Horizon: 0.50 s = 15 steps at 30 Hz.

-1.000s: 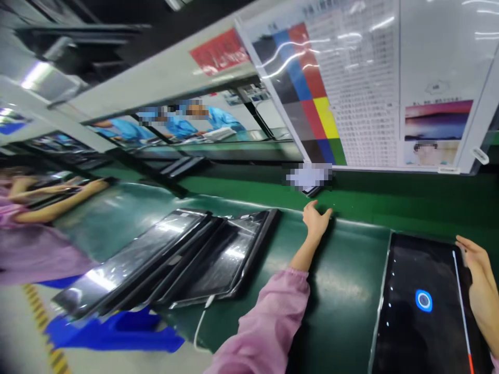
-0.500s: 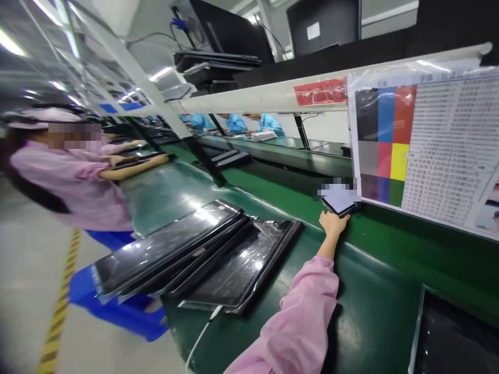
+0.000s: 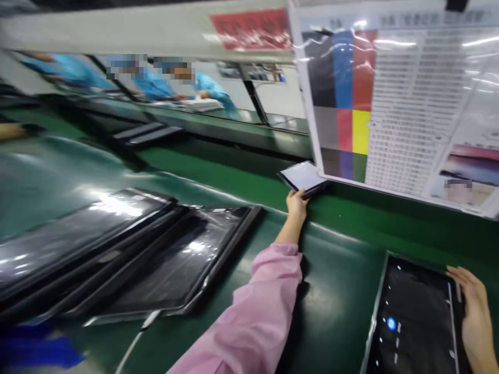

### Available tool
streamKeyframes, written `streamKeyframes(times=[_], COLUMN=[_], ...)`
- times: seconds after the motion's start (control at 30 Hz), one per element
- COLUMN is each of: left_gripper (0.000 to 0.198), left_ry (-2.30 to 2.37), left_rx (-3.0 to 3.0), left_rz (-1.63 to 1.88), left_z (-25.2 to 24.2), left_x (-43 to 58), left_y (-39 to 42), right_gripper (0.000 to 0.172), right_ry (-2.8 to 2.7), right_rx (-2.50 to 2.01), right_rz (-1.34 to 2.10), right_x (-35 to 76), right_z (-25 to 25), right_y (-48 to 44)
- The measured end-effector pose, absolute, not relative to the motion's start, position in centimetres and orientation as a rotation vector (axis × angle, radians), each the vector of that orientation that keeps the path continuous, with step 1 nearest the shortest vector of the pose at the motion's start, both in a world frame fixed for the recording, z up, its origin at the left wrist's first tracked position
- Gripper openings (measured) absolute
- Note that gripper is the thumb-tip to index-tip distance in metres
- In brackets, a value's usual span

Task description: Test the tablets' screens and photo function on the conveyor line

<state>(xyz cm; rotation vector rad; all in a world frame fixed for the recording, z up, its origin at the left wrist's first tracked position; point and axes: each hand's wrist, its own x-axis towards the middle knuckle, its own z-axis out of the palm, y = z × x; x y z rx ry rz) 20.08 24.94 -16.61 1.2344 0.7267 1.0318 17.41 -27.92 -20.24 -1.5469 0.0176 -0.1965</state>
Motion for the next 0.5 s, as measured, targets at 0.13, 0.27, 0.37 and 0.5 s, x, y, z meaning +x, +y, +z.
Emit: streamKeyframes(times=[0.13,0.27,0.37,0.5], left_gripper=[0.028,0.019,0.015,0.031], left_ry=[0.716,0.601,0.543,0.532], left_rx=[0.965,0.836,0.78,0.755], left_rz=[1.102,1.08,1.034,1.003], left_z=[-16.0,-15.6,-15.7,-16.1], left_x=[19.5,16.5,13.5,9.9], left_y=[24.7,23.7,22.8,22.2], right_gripper=[0.05,0.047,0.045,0.044], right_ry=[0.008,-0.02,-0.035,-0.044], right_rx=[-1.522,-1.52,-1.515,-1.505], right_rz=[-0.212,-0.208,-0.205,-0.194], right_x=[16.5,16.5,16.4,16.2], right_z=[-18.6,-18.6,-18.6,-18.3], right_y=[-26.8,-26.9,-27.1,-27.0])
